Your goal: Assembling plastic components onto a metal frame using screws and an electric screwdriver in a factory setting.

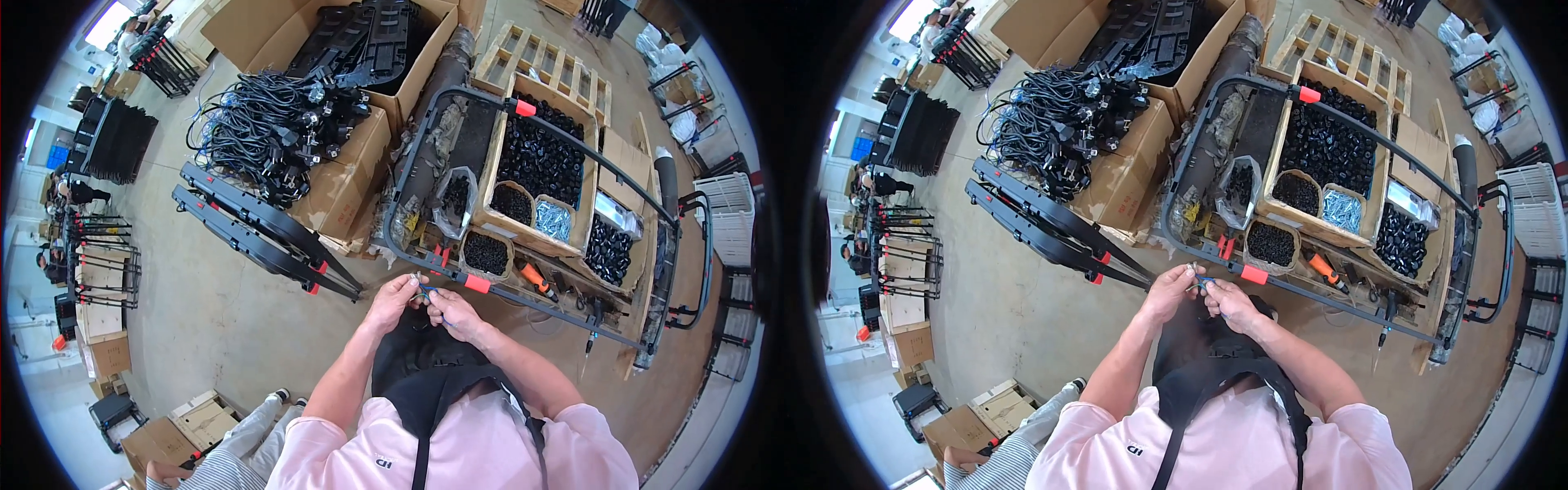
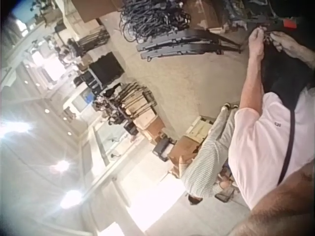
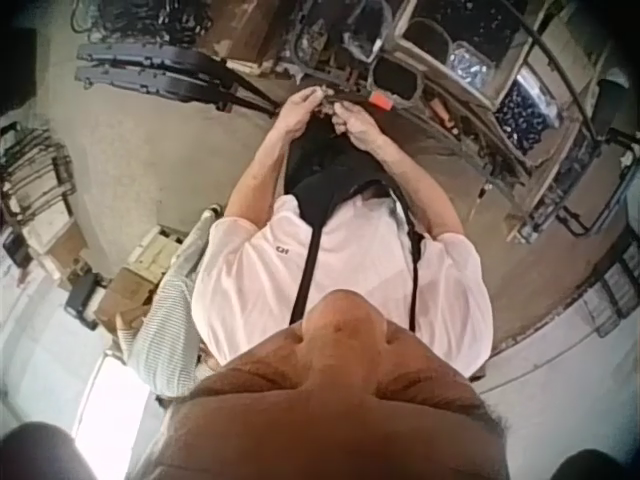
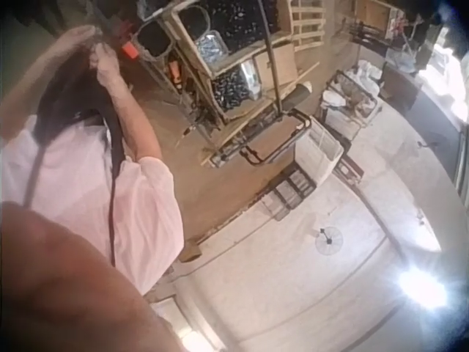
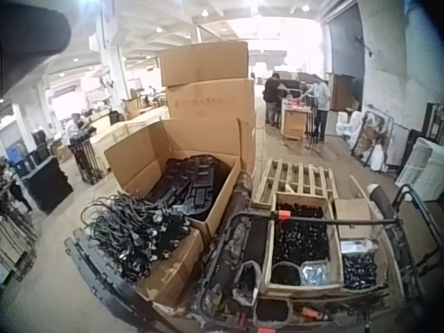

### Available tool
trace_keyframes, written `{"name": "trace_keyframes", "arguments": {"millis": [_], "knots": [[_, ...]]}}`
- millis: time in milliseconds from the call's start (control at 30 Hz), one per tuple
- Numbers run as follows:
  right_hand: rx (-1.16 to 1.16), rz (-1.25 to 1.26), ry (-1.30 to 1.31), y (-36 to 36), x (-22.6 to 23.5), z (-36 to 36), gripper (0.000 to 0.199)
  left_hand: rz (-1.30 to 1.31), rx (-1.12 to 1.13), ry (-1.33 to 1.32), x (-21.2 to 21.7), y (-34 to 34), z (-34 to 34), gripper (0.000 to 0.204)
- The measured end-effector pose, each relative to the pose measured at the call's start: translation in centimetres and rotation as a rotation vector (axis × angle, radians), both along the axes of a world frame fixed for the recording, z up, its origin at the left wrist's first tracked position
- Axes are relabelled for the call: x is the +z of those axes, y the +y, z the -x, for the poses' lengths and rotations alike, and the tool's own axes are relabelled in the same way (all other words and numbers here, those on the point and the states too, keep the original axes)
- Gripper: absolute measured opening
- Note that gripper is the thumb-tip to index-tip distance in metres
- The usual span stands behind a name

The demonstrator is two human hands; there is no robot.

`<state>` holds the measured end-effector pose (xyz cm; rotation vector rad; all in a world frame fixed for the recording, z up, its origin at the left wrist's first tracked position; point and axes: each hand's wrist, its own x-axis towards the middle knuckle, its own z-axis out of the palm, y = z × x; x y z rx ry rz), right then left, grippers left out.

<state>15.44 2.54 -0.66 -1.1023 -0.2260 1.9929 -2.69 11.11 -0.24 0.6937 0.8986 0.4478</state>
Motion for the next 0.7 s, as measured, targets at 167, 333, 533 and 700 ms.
{"name": "trace_keyframes", "arguments": {"millis": [167,333,533,700], "knots": [[-0.019,0.05,0.071,1.4,-0.8,0.6,0.026,0.022,-0.103,0.023,-1.0,2.3,0.8,0.03],[-0.033,0.059,0.057,2.0,-1.3,1.2,0.025,0.031,-0.142,0.074,-1.4,3.8,1.0,0.028],[-0.075,0.057,0.022,1.9,-1.6,2.2,0.025,-0.177,-0.334,0.247,-1.6,5.1,0.8,0.029],[-0.097,0.044,-0.009,1.8,-1.6,2.8,0.028,-0.332,-0.531,0.333,-0.6,6.7,0.9,0.032]]}}
